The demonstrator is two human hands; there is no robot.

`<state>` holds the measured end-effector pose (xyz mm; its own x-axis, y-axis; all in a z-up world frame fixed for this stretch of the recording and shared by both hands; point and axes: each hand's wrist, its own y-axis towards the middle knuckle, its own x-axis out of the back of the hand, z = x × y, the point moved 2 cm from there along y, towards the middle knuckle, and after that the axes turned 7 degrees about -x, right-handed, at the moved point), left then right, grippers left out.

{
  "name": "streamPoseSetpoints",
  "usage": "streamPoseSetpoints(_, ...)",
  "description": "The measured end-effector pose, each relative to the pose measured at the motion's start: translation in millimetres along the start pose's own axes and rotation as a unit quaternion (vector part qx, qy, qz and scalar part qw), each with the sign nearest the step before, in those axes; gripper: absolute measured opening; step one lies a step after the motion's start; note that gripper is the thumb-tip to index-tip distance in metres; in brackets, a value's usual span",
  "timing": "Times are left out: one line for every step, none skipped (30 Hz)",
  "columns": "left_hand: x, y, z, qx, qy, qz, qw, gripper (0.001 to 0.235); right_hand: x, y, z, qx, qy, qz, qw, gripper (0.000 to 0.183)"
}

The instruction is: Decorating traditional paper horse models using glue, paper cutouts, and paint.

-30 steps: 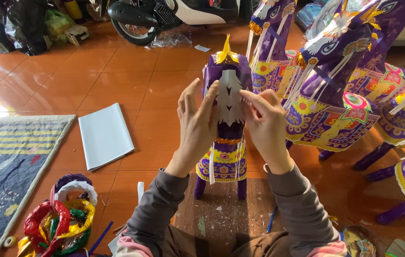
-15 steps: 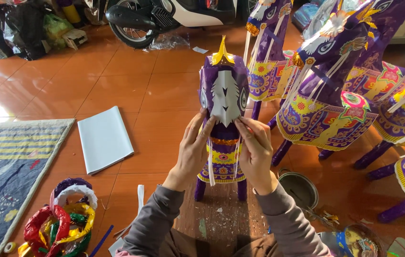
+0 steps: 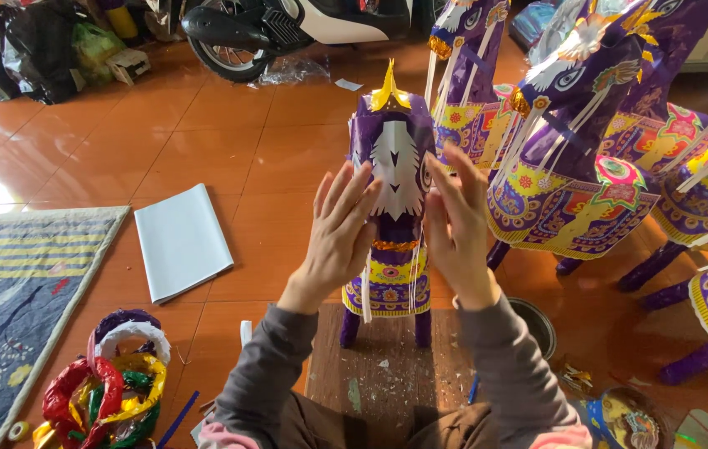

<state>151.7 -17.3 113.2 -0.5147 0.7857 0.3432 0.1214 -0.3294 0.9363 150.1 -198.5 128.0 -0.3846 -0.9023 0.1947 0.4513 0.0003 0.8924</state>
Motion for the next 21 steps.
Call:
streamPoseSetpoints(-2.3,5.8,3.6,-0.016,0.01,0.021,1.0,0.047,-1.5,5.8,-1.0,-0.001,-0.008,0.022,1.0,0.039)
streamPoseSetpoints(-4.3,11.9,7.7,-0.033,0.022,0.041,0.998,0.049,-3.4,12.2,-2.1,-0.002,-0.016,0.043,0.999,0.042)
streamPoseSetpoints(-3.6,12.6,9.7,-0.032,0.022,0.042,0.998,0.049,-4.9,12.5,-6.2,-0.003,-0.015,0.043,0.999,0.042)
streamPoseSetpoints(-3.4,13.7,12.4,-0.031,0.033,0.051,0.998,0.049,-7.1,13.6,-10.5,0.004,-0.015,0.05,0.999,0.044)
streamPoseSetpoints(-3.1,15.0,15.0,-0.029,0.044,0.059,0.997,0.049,-9.1,14.8,-14.8,0.01,-0.016,0.057,0.998,0.047)
streamPoseSetpoints(-3.4,13.7,14.2,-0.031,0.045,0.059,0.997,0.049,-8.5,15.3,-14.8,0.011,-0.015,0.056,0.998,0.047)
streamPoseSetpoints(-3.5,12.4,13.6,-0.027,0.051,0.057,0.997,0.05,-8.1,15.8,-14.8,0.013,-0.014,0.059,0.998,0.048)
streamPoseSetpoints(-3.5,10.4,12.5,-0.023,0.057,0.054,0.997,0.052,-7.5,15.5,-14.5,0.015,-0.013,0.063,0.998,0.049)
streamPoseSetpoints(-4.6,9.2,13.4,-0.024,0.057,0.054,0.997,0.052,-6.9,16.3,-16.9,0.015,-0.013,0.062,0.998,0.049)
streamPoseSetpoints(-5.7,7.8,13.9,-0.027,0.061,0.051,0.996,0.051,-6.7,16.7,-19.9,0.005,-0.012,0.072,0.997,0.05)
streamPoseSetpoints(-6.7,6.4,14.6,-0.03,0.064,0.048,0.996,0.051,-6.5,17.1,-22.9,-0.004,-0.011,0.083,0.996,0.051)
streamPoseSetpoints(-7.2,6.4,14.3,-0.031,0.065,0.048,0.996,0.051,-7.5,18.3,-25.1,-0.004,-0.011,0.082,0.997,0.051)
streamPoseSetpoints(-7.5,6.4,14.1,-0.031,0.064,0.044,0.997,0.051,-9.0,19.3,-27.2,-0.001,-0.03,0.09,0.996,0.054)
streamPoseSetpoints(-8.2,6.0,13.3,-0.03,0.063,0.041,0.997,0.052,-10.0,19.8,-29.4,0.003,-0.048,0.098,0.994,0.057)
streamPoseSetpoints(-8.0,5.7,12.6,-0.03,0.063,0.041,0.997,0.052,-8.2,22.0,-30.0,0.002,-0.048,0.098,0.994,0.057)
streamPoseSetpoints(-7.4,5.3,12.0,-0.029,0.065,0.043,0.997,0.052,-6.8,23.9,-30.6,-0.003,-0.039,0.099,0.994,0.057)
streamPoseSetpoints(-6.7,4.9,11.3,-0.028,0.068,0.044,0.996,0.053,-5.4,25.7,-31.2,-0.009,-0.03,0.101,0.994,0.058)
streamPoseSetpoints(-6.6,4.0,10.9,-0.028,0.068,0.044,0.996,0.053,-6.0,23.3,-35.2,-0.009,-0.031,0.1,0.994,0.058)
streamPoseSetpoints(-6.4,3.0,10.6,-0.026,0.064,0.042,0.997,0.053,-6.3,20.8,-38.5,0.007,-0.042,0.092,0.995,0.059)
streamPoseSetpoints(-6.5,2.1,10.1,-0.024,0.06,0.039,0.997,0.053,-6.5,18.3,-42.0,0.022,-0.053,0.083,0.995,0.059)
streamPoseSetpoints(-6.2,2.3,9.8,-0.024,0.06,0.039,0.997,0.053,-5.4,16.4,-33.5,0.022,-0.053,0.083,0.995,0.059)
